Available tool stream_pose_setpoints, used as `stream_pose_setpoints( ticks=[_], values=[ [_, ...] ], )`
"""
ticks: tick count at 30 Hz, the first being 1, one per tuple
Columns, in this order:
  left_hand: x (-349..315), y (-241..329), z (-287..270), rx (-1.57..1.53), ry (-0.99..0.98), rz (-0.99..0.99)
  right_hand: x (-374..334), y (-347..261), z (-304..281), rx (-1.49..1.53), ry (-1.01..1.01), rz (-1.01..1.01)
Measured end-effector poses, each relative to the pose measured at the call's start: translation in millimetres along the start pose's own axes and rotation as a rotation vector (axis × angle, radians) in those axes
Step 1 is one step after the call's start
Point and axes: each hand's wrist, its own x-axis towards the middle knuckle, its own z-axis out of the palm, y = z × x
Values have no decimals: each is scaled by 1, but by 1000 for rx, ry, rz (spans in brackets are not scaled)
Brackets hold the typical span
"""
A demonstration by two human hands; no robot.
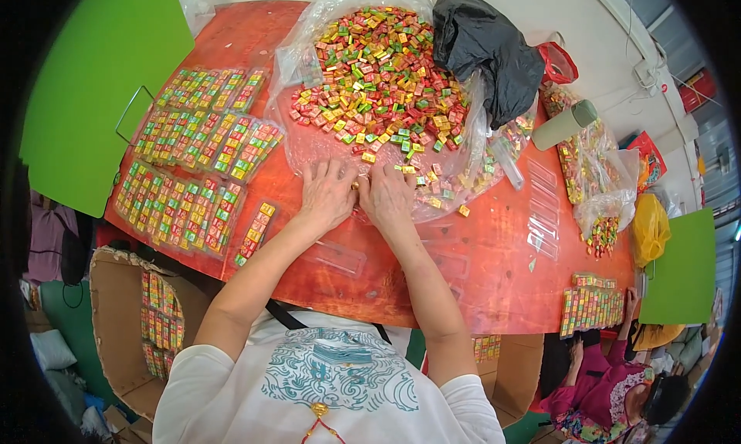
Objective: Sorting small colorful toy bricks and arranging them into specific layouts before placing them into plastic packaging trays.
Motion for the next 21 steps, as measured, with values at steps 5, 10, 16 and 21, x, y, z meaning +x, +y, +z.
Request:
stream_pose_setpoints(
  ticks=[5,10,16,21],
  values=[
    [7,11,-6,-3,-23,-48,5,13,-3,-152,91,-33],
    [9,9,12,44,-17,-33,1,13,3,-181,28,-50],
    [3,0,16,-46,-26,-55,2,7,2,-59,-24,-17],
    [3,1,17,-41,-7,-51,28,19,17,-53,132,-107]
  ],
)
